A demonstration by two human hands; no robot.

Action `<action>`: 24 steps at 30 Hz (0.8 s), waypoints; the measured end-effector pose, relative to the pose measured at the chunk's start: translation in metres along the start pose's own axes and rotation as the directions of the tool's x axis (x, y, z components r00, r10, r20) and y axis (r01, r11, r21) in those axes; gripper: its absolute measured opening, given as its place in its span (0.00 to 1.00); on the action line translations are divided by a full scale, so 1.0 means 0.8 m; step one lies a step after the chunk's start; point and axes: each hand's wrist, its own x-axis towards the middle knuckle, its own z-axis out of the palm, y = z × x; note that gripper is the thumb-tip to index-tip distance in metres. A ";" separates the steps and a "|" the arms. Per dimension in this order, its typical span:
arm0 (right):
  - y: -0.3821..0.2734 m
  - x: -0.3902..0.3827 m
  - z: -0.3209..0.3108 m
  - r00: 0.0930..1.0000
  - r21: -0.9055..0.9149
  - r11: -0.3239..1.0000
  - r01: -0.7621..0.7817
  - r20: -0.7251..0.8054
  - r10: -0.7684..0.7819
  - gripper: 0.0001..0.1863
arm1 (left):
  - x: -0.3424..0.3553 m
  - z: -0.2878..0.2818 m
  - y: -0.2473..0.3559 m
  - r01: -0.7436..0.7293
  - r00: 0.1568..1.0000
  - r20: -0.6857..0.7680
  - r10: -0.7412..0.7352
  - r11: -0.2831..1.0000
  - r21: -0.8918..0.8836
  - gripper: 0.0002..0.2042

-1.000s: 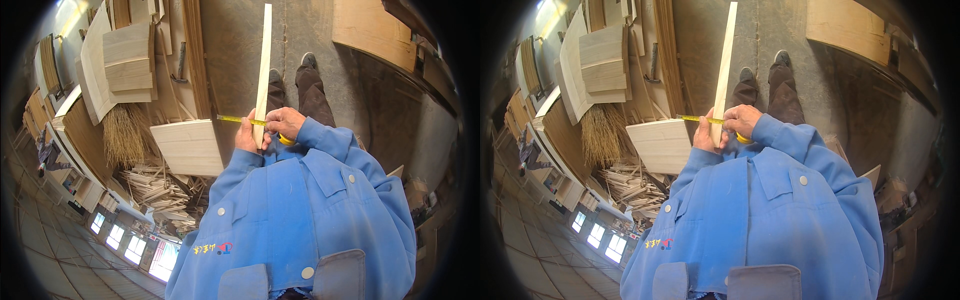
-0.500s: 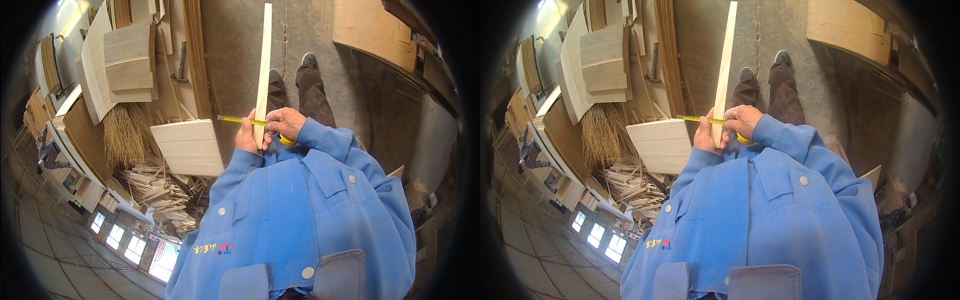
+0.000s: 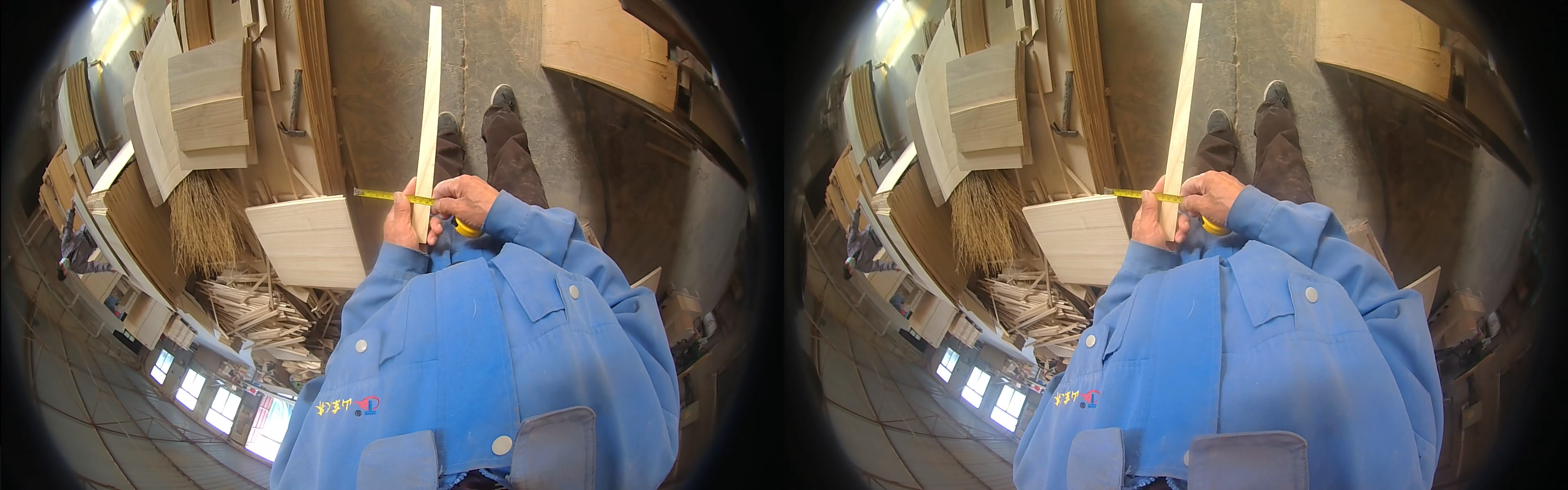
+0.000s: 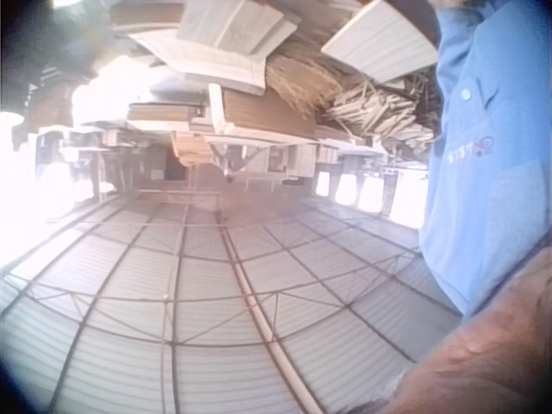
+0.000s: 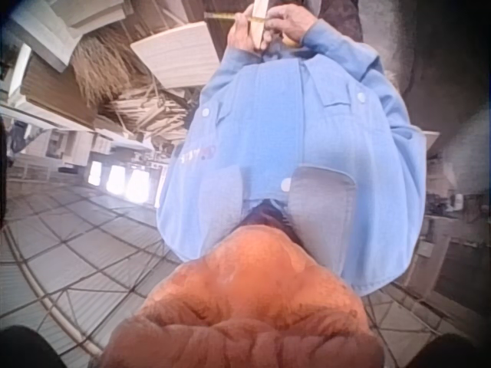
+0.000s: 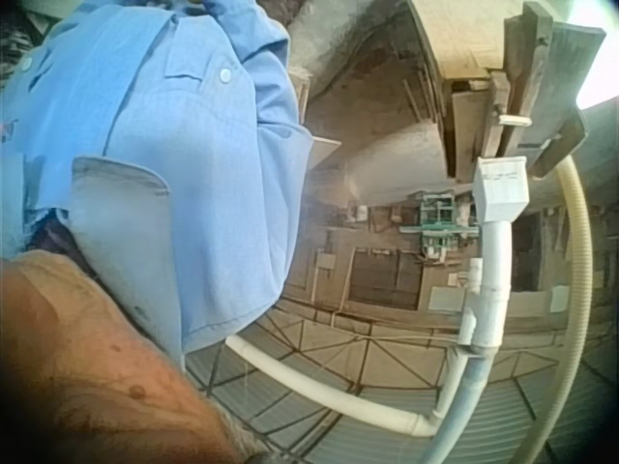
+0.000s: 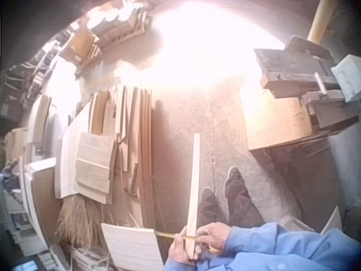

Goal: The person measures a wooden plank with a tape measure, marks it with a pencil, and uses a wrench to adjust a clamp on a workbench. They then place the plank on a table saw and cut it, repeating the process with another plank.

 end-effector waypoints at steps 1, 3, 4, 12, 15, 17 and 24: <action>0.000 -0.001 0.000 1.000 0.000 1.000 0.001 -0.002 -0.001 0.14 | 0.000 0.000 0.000 -0.002 1.000 0.008 0.002 1.000 -0.002 0.33; 0.000 -0.002 -0.001 1.000 0.000 1.000 0.005 -0.004 -0.005 0.14 | 0.000 -0.001 -0.001 0.006 1.000 -0.001 -0.006 1.000 -0.002 0.33; 0.000 -0.002 -0.001 1.000 -0.002 1.000 0.008 -0.004 -0.008 0.14 | 0.000 -0.001 -0.002 0.008 1.000 -0.003 -0.008 1.000 -0.003 0.33; 0.001 -0.003 -0.002 1.000 0.007 1.000 0.012 -0.002 -0.012 0.13 | 0.001 -0.001 -0.005 0.009 1.000 -0.028 -0.009 1.000 -0.004 0.33; 0.002 -0.003 -0.003 1.000 0.001 1.000 0.003 0.000 -0.003 0.13 | 0.001 0.000 -0.005 0.008 1.000 -0.019 -0.008 1.000 0.009 0.33; 0.002 -0.003 -0.003 1.000 0.009 1.000 0.001 0.005 -0.001 0.13 | 0.001 0.000 -0.005 0.009 1.000 -0.024 -0.009 1.000 0.007 0.32; 0.000 -0.001 -0.008 1.000 0.039 0.999 0.006 0.008 -0.006 0.09 | -0.001 0.008 0.003 0.043 0.997 -0.062 -0.038 0.997 0.067 0.33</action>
